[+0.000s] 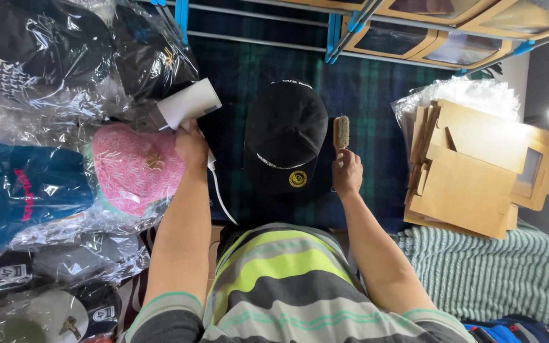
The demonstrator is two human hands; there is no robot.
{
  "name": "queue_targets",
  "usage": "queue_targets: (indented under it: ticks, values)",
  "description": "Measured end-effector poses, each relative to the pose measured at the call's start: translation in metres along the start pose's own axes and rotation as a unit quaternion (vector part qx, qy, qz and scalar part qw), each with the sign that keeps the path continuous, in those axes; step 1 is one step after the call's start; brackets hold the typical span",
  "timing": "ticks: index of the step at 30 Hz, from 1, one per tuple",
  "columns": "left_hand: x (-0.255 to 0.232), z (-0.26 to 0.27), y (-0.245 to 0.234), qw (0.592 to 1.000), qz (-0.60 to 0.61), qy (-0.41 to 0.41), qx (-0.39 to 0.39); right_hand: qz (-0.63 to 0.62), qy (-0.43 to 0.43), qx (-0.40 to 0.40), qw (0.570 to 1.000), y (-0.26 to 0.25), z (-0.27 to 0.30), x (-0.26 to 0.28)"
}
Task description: The person cleans a cap using a brush and a hair dryer, then folds a cardboard box and places the cap inside before putting the box on a shelf.
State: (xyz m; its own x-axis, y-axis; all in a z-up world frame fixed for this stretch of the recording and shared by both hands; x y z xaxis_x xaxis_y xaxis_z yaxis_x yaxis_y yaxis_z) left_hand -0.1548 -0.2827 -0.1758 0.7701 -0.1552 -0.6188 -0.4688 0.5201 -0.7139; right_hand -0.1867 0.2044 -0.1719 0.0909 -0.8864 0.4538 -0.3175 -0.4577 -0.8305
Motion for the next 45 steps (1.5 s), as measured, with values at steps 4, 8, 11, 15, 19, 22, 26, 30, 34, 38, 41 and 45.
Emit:
queue_targets:
  ticks: [4,8,11,15,19,22,26,30,34,38,41,45]
  values:
    - [-0.003,0.001,0.000,0.999,-0.010,0.005,-0.030,0.016,0.038,0.025,0.999,0.006,-0.002,-0.013]
    - [0.009,-0.011,0.012,0.996,0.020,0.038,-0.076,0.022,0.077,0.041,0.996,0.008,0.000,-0.016]
    - [-0.002,0.036,-0.011,0.971,0.053,0.165,-0.165,0.040,0.107,0.016,0.993,-0.018,0.003,0.006]
    - [-0.068,0.125,-0.032,0.936,0.240,0.254,0.035,-0.260,0.250,0.078,0.929,-0.043,-0.017,0.067]
    - [-0.113,0.150,-0.026,0.923,0.233,0.167,0.257,-0.510,0.307,0.147,0.790,-0.022,-0.035,0.123]
    - [-0.150,0.178,-0.044,0.894,0.306,0.071,0.320,-0.604,0.337,0.015,0.722,-0.031,-0.046,0.149]
    - [-0.132,0.170,-0.027,0.884,0.341,0.050,0.315,-0.545,0.381,0.055,0.744,-0.074,-0.054,0.194]
    - [-0.137,0.141,0.000,0.855,0.419,0.075,0.295,-0.654,0.393,0.095,0.639,0.016,-0.072,0.113]
    - [-0.173,0.101,0.030,0.824,0.475,0.069,0.300,-0.649,0.357,0.098,0.664,-0.014,-0.133,0.177]
    - [-0.193,0.082,0.044,0.830,0.453,0.025,0.324,-0.579,0.389,0.062,0.714,-0.036,-0.151,0.214]
    - [-0.194,0.082,0.048,0.841,0.434,-0.016,0.324,-0.586,0.414,0.060,0.693,-0.001,-0.155,0.185]
    - [-0.190,0.079,0.055,0.866,0.376,-0.040,0.329,-0.570,0.440,0.066,0.691,0.005,-0.154,0.188]
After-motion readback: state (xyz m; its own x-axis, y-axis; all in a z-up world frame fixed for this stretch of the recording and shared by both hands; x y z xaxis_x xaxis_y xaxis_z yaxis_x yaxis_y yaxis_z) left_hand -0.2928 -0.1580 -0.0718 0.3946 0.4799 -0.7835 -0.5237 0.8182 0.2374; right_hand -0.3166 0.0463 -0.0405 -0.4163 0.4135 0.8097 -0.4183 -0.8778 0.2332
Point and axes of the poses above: each hand's wrist, its own z-axis away from the middle knuckle, its own y-axis out of the palm, x = y × z, the point moved 6 cm from there along -z, towards the middle knuckle, and after that the axes turned 5 degrees about -x, right-handed, at the moved point
